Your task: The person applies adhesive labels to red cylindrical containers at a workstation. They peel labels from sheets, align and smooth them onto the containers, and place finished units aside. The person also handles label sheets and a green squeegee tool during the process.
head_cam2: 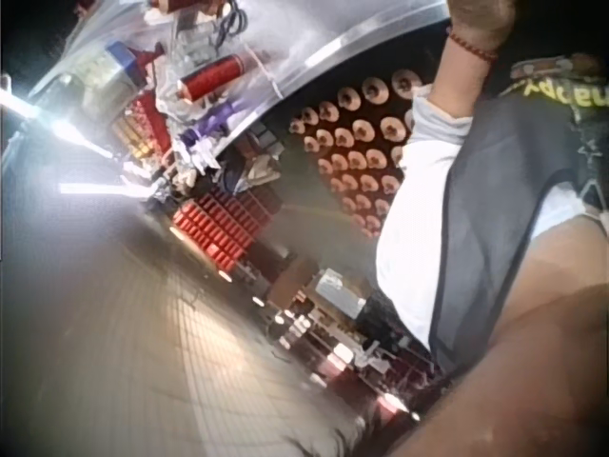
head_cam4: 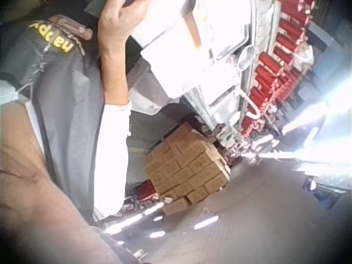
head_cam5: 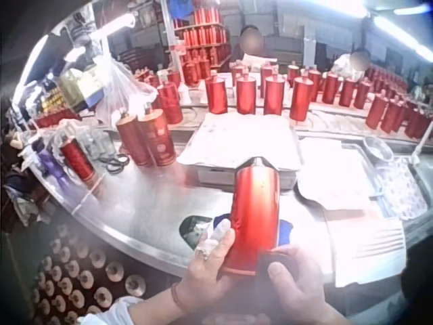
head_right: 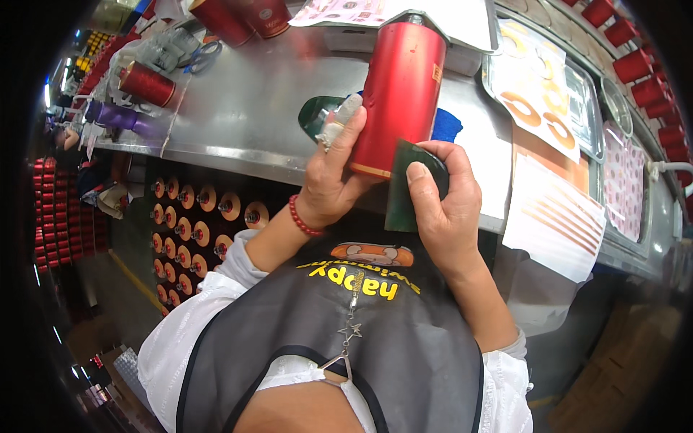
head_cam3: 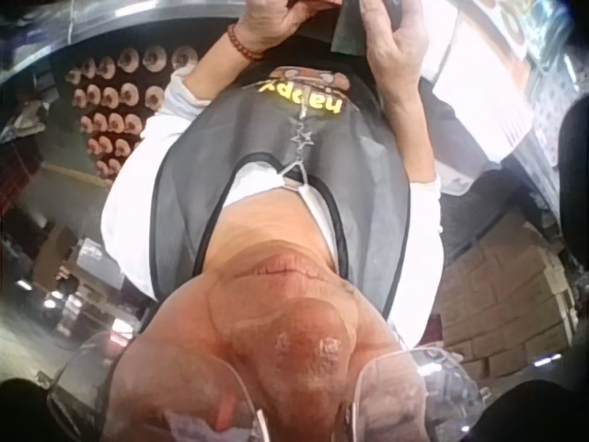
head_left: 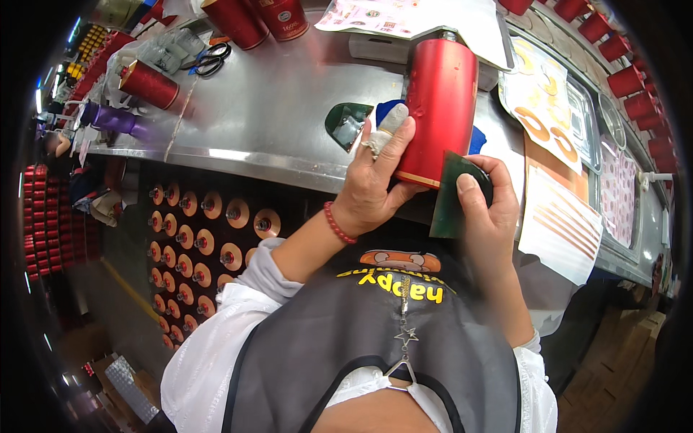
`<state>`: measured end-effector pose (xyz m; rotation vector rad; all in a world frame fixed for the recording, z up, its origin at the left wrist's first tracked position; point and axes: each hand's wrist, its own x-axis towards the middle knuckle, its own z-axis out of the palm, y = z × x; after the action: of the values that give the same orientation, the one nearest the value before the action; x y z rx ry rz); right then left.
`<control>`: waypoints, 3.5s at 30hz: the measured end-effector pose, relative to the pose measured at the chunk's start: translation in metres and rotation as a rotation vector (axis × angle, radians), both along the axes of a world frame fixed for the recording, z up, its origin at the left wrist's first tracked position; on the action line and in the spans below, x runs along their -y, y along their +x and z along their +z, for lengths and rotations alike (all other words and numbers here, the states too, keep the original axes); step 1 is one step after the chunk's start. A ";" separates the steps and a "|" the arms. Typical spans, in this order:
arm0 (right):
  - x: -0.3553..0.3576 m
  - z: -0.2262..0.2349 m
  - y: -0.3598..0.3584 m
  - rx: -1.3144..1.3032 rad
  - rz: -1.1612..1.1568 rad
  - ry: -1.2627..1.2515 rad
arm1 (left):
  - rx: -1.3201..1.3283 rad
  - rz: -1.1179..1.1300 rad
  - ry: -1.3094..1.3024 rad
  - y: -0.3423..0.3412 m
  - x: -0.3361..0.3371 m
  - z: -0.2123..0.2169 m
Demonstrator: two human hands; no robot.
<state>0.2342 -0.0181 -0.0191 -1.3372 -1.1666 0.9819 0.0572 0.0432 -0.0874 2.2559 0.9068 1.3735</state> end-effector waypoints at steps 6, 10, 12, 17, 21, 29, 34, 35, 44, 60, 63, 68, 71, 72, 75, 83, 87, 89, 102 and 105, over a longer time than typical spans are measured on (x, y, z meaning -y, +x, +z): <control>0.003 -0.005 0.002 -0.045 -0.001 -0.018 | -0.215 -0.012 0.084 0.009 0.002 0.034; 0.004 -0.009 0.006 -0.085 0.025 -0.023 | -0.085 0.023 -0.029 -0.007 0.002 0.006; 0.004 -0.014 0.009 -0.083 0.043 0.000 | -0.195 0.048 0.025 -0.005 0.005 0.017; 0.004 -0.014 0.009 -0.178 0.022 -0.041 | -0.232 -0.024 0.155 0.012 -0.002 0.030; 0.006 -0.013 0.013 -0.157 0.050 -0.048 | -0.112 -0.001 -0.041 -0.007 0.005 0.005; 0.008 -0.020 0.013 -0.160 0.041 -0.046 | -0.127 0.014 0.109 0.006 0.004 0.018; 0.008 -0.014 0.015 -0.185 0.054 -0.101 | -0.337 0.099 0.145 0.006 0.006 0.040; 0.008 -0.014 0.015 -0.178 0.051 -0.100 | -0.403 0.061 0.184 0.013 0.004 0.049; 0.006 -0.018 0.019 -0.155 0.065 -0.095 | -0.272 0.068 0.054 -0.004 0.008 0.021; 0.009 -0.023 0.032 0.730 0.162 0.372 | 0.529 -0.425 -1.071 0.020 -0.114 0.068; -0.006 -0.042 0.015 0.778 0.123 0.449 | 0.574 -0.568 -1.361 0.046 -0.173 0.056; 0.006 -0.032 0.009 0.833 0.158 0.552 | 0.421 -0.598 -1.459 0.023 -0.175 0.048; 0.001 -0.019 0.005 0.858 0.182 0.545 | 0.780 -0.445 -0.938 -0.037 -0.138 0.067; -0.004 -0.017 0.004 0.744 0.201 0.508 | 0.482 -0.329 -0.359 -0.079 -0.141 0.066; -0.019 -0.006 -0.005 0.584 0.206 0.435 | 0.698 -0.032 -0.337 -0.174 -0.109 0.104; -0.062 0.001 0.007 0.798 0.125 0.526 | -0.141 1.332 0.317 -0.436 -0.144 0.115; -0.076 -0.003 0.018 0.855 0.112 0.461 | -0.233 1.536 0.212 -0.517 -0.167 0.095; -0.084 0.000 0.018 0.886 0.109 0.465 | -0.186 1.561 0.142 -0.526 -0.181 0.087; -0.383 0.070 0.101 1.015 -0.041 0.623 | -0.368 1.680 0.021 -0.615 -0.185 0.081; -0.511 0.069 0.171 1.301 -0.398 0.496 | -0.261 1.429 0.287 -0.558 -0.180 0.075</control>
<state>0.4053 0.4927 0.0496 -1.6743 -1.7765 -0.6138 -0.5006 0.2234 -0.0121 1.8555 2.8717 1.6869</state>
